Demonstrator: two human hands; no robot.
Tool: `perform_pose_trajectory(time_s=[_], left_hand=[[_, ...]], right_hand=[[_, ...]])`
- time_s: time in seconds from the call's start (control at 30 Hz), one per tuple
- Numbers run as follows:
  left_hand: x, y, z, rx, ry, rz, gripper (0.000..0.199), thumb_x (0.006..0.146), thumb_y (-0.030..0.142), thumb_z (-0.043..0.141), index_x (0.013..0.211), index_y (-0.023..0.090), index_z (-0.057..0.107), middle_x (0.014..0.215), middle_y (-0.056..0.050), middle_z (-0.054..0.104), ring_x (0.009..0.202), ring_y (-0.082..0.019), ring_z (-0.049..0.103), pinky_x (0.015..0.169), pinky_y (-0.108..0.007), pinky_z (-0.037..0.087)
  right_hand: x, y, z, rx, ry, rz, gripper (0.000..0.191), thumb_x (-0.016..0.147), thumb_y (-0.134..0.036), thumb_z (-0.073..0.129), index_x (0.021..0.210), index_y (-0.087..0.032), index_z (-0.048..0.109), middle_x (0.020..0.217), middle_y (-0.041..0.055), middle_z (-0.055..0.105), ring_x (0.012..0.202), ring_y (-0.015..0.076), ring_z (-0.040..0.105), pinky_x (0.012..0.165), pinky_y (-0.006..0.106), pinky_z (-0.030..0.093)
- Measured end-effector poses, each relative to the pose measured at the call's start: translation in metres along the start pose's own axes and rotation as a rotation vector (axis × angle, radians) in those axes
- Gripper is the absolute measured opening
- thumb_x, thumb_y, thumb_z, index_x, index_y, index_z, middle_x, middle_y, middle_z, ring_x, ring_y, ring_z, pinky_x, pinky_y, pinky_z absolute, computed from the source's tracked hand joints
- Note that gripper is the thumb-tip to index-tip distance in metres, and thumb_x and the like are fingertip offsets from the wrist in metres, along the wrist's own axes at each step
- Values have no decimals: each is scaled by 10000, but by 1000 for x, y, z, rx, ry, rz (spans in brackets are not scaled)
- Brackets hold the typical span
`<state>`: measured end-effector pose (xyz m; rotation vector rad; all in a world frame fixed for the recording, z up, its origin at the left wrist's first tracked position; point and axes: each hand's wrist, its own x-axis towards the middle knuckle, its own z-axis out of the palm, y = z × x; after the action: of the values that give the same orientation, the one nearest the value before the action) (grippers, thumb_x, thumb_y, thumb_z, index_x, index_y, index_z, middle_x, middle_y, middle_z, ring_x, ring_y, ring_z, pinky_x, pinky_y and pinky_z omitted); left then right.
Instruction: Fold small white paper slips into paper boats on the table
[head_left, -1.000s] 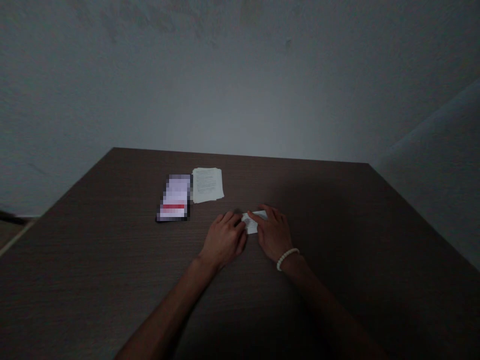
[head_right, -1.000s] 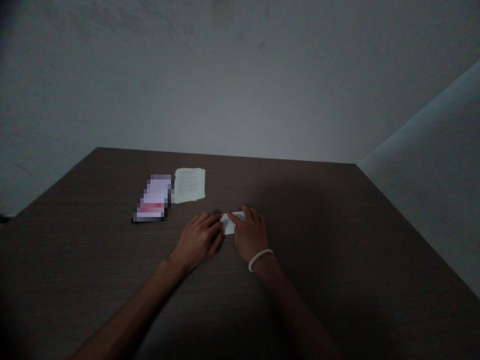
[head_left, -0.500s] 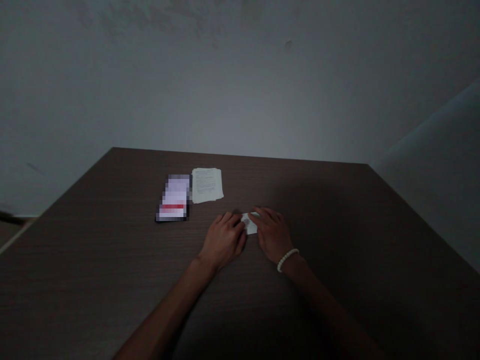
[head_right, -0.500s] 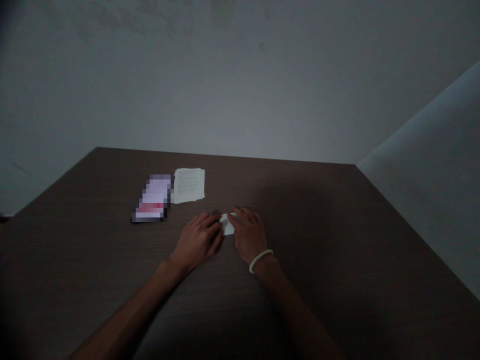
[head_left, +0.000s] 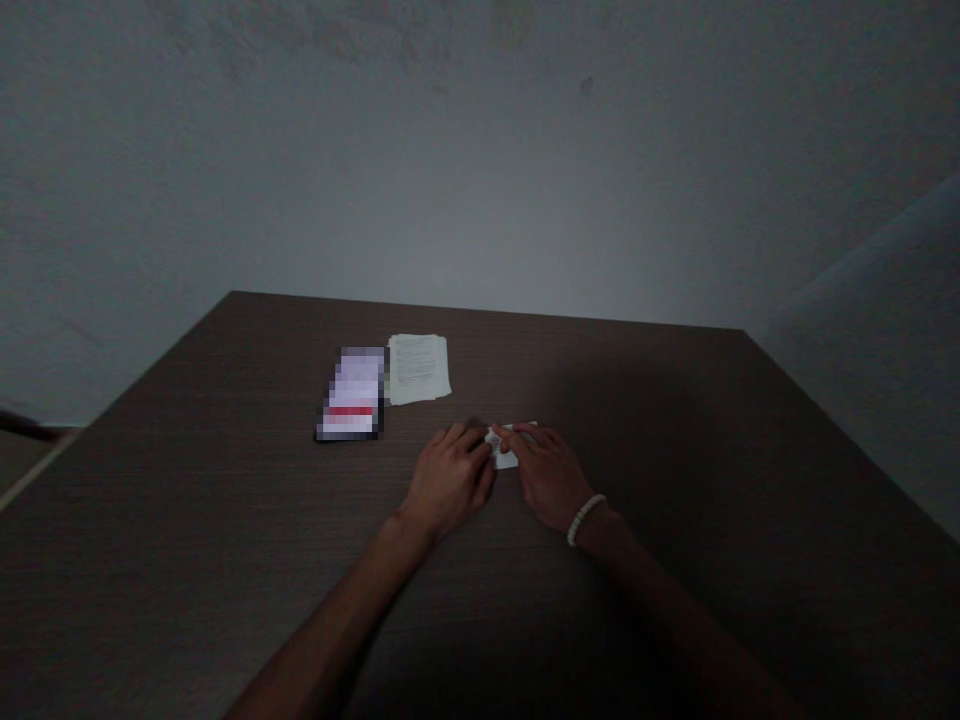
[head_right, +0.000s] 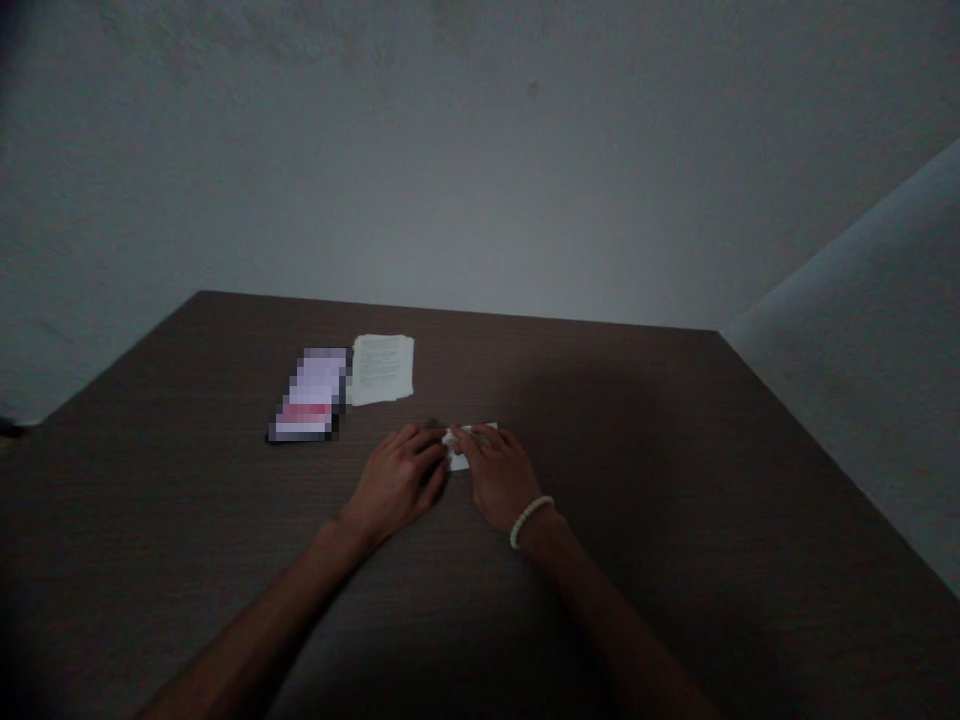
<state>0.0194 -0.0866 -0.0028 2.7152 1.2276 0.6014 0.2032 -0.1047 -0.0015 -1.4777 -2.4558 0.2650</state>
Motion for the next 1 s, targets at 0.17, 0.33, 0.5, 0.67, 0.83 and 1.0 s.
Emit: perform_pose_trajectory(time_s=[0.17, 0.33, 0.5, 0.67, 0.83, 1.0], left_hand=[[0, 1, -1, 20, 0, 6, 198, 908, 223, 472, 917, 177, 664, 1067, -96, 640, 965, -255, 526, 815, -422, 455], [0, 0, 0, 17, -11, -5, 184, 910, 227, 478, 894, 177, 654, 1122, -89, 631, 987, -255, 528, 833, -425, 454], [0, -1, 1, 5, -1, -13, 164, 903, 222, 490, 898, 175, 647, 1127, -94, 628, 999, -253, 529, 846, -422, 453], [0, -1, 0, 23, -11, -4, 166, 907, 228, 487, 906, 171, 643, 1126, -94, 629, 1001, -255, 526, 845, -420, 453], [0, -1, 1, 35, 0, -4, 165, 912, 231, 486, 899, 173, 640, 1126, -87, 630, 997, -257, 523, 823, -415, 450], [0, -1, 0, 38, -12, 0, 158, 907, 232, 496, 876, 171, 638, 1127, -88, 631, 998, -258, 521, 831, -419, 450]], right_hand=[[-1, -1, 0, -24, 20, 16, 567, 863, -32, 421, 1407, -190, 406, 1189, 77, 645, 1262, 205, 447, 1036, 384, 338], [-8, 6, -2, -31, 81, 50, 436, 931, -106, 399, 1357, -178, 462, 1148, 81, 661, 1227, 212, 476, 1010, 377, 356], [-17, 16, -3, -48, 142, 87, 415, 935, -149, 432, 1349, -150, 463, 1137, 88, 663, 1190, 233, 486, 985, 391, 362], [-21, 19, -4, -45, 180, 149, 409, 926, -192, 476, 1333, -158, 477, 1089, 83, 670, 1160, 239, 498, 965, 394, 372], [-21, 18, -3, -27, 220, 176, 395, 912, -194, 495, 1306, -172, 501, 1078, 75, 666, 1149, 239, 505, 976, 390, 375], [-22, 21, 2, -34, 259, 203, 376, 893, -237, 534, 1261, -158, 532, 1070, 91, 666, 1134, 259, 515, 966, 406, 394]])
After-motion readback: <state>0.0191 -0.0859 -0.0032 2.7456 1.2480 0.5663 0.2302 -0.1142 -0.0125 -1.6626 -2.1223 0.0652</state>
